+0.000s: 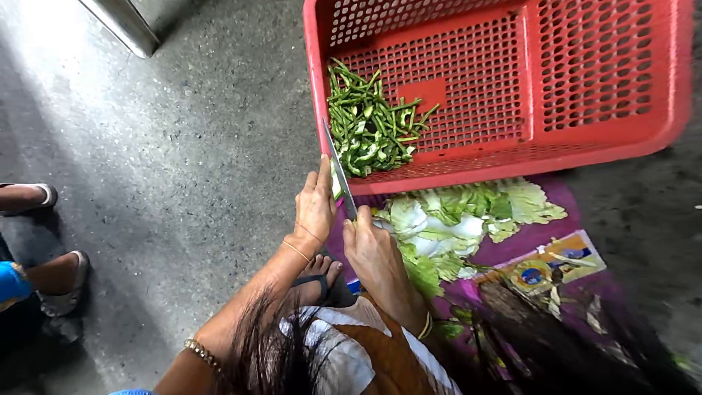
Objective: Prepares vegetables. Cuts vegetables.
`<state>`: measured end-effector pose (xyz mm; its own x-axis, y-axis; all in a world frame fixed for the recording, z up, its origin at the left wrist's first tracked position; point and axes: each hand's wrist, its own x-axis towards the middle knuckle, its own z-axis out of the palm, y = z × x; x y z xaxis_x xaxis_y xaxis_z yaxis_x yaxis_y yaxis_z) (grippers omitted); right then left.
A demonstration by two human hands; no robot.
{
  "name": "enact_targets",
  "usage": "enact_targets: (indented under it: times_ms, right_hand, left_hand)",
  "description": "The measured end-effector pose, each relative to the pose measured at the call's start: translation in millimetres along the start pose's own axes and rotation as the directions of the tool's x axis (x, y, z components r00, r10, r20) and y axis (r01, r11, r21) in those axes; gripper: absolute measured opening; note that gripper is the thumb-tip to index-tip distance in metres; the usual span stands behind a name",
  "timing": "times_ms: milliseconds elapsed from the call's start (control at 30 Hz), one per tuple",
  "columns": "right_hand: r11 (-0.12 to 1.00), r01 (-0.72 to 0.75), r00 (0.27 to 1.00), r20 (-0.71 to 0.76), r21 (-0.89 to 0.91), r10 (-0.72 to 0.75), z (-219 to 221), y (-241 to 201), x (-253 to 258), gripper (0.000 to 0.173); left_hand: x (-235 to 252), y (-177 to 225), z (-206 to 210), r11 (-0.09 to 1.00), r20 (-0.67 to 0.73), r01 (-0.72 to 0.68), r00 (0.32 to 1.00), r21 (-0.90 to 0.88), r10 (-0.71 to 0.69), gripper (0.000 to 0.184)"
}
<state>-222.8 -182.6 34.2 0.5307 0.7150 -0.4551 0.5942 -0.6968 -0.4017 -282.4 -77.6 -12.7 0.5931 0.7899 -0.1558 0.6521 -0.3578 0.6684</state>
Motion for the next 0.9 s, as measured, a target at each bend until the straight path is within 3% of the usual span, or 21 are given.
enact_targets:
  times_ms: [167, 400, 467, 567, 700, 900]
  right_hand:
    - [0.999, 0.045, 0.996, -0.081, -0.014, -0.046, 11.9, 1.8, 14.2, 0.03]
    - [0.999, -0.015, 0.998, 0.061, 0.037, 0.013, -0.7, -0.9, 32.7, 0.036]
    - [0.997, -0.027, 0.995, 0.094, 0.068, 0.021, -6.6, 8.8, 33.3, 0.036]
    - [0.998, -0.043, 0.997, -0.065, 0.04, 0.046, -8.7, 25.4, 26.6, 0.034]
    - [0.995, -0.043, 0.963, -0.261, 0.091, 0.066, -12.9, 28.2, 12.7, 0.034]
    - [0.996, 0.081, 0.968, -0.242, 0.041, -0.069, 1.8, 10.0, -8.2, 0.033]
  left_hand:
    - [-0.6, -0.8, 3.2, 1.0, -0.022, -0.003, 1.0, -0.029, 0.003, 0.056]
    - [1.1, -2.0, 2.6, 0.996, -0.007, 0.004, 1.0, -0.085, -0.004, 0.051]
    - [1.0, -2.3, -1.2, 0.985, 0.014, 0.07, 0.998, -0.155, -0.068, 0.045]
    - [-0.8, -4.3, -5.1, 0.974, -0.034, 0.115, 0.992, -0.197, -0.124, 0.028]
    - [-0.8, 0.8, -8.8, 0.976, -0.123, 0.038, 0.99, -0.214, -0.066, 0.022]
    - [3.7, -3.2, -1.7, 0.993, -0.195, -0.004, 0.981, -0.122, -0.02, 0.021]
